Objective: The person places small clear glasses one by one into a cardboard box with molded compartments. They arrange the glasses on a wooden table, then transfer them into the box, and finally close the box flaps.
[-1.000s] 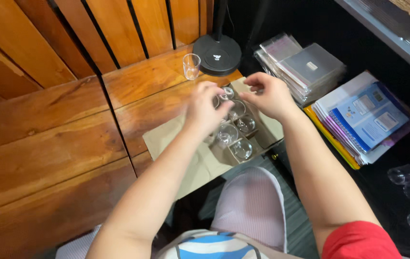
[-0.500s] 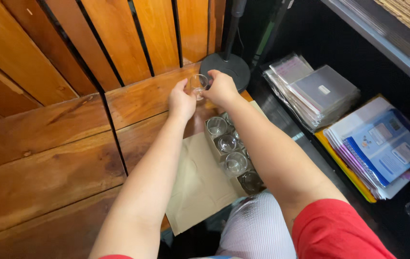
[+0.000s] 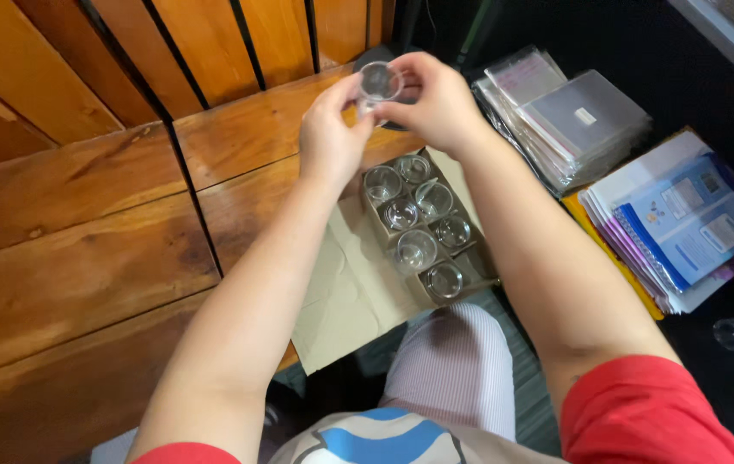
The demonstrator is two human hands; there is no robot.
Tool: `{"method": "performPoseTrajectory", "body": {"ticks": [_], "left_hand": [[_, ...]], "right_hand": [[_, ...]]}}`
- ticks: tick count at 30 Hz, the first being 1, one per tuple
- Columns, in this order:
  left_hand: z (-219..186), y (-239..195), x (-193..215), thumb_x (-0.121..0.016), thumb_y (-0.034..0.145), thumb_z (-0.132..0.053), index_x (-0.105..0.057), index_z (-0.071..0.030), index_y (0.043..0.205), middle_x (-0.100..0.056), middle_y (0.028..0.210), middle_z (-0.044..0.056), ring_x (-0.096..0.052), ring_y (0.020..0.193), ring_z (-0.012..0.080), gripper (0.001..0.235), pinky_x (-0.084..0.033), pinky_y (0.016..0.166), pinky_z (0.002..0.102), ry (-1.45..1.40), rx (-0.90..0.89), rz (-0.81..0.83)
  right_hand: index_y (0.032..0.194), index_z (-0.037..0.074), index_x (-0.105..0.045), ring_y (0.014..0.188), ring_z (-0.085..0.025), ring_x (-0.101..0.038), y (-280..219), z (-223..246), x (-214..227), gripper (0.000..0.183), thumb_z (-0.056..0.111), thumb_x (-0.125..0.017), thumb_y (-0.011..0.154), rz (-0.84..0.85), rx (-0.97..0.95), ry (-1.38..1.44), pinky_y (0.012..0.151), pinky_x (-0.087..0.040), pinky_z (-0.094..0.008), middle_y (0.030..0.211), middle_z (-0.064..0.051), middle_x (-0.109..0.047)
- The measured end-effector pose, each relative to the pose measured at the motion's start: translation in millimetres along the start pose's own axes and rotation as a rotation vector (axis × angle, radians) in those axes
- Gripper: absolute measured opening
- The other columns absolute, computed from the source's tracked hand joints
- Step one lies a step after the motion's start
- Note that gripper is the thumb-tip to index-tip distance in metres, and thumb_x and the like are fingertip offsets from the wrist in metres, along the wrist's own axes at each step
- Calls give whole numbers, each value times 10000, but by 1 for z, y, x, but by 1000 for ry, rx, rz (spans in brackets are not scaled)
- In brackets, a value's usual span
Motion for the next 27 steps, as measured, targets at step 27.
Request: {"method": "performPoseTrajectory", "body": {"ticks": [27], "left_hand": [[-74,-188,-70,-866,676,-272,-692,-136,1194,-746,1008,20,-728,1009,258,563,-538,873,429,226,-341,193]], "right_hand": [[1294,46,-639,1084,-206,-679,-263,0,52,674,73,-975,710,-274,3,-64,836,-590,-284,1184,-116,-709]]}}
Point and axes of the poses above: each hand's wrist, its own y-axis towards the middle knuckle, its own x-axis out of the back of the hand, z = x × y, the point moved 1 cm from there along y, towards the middle knuckle
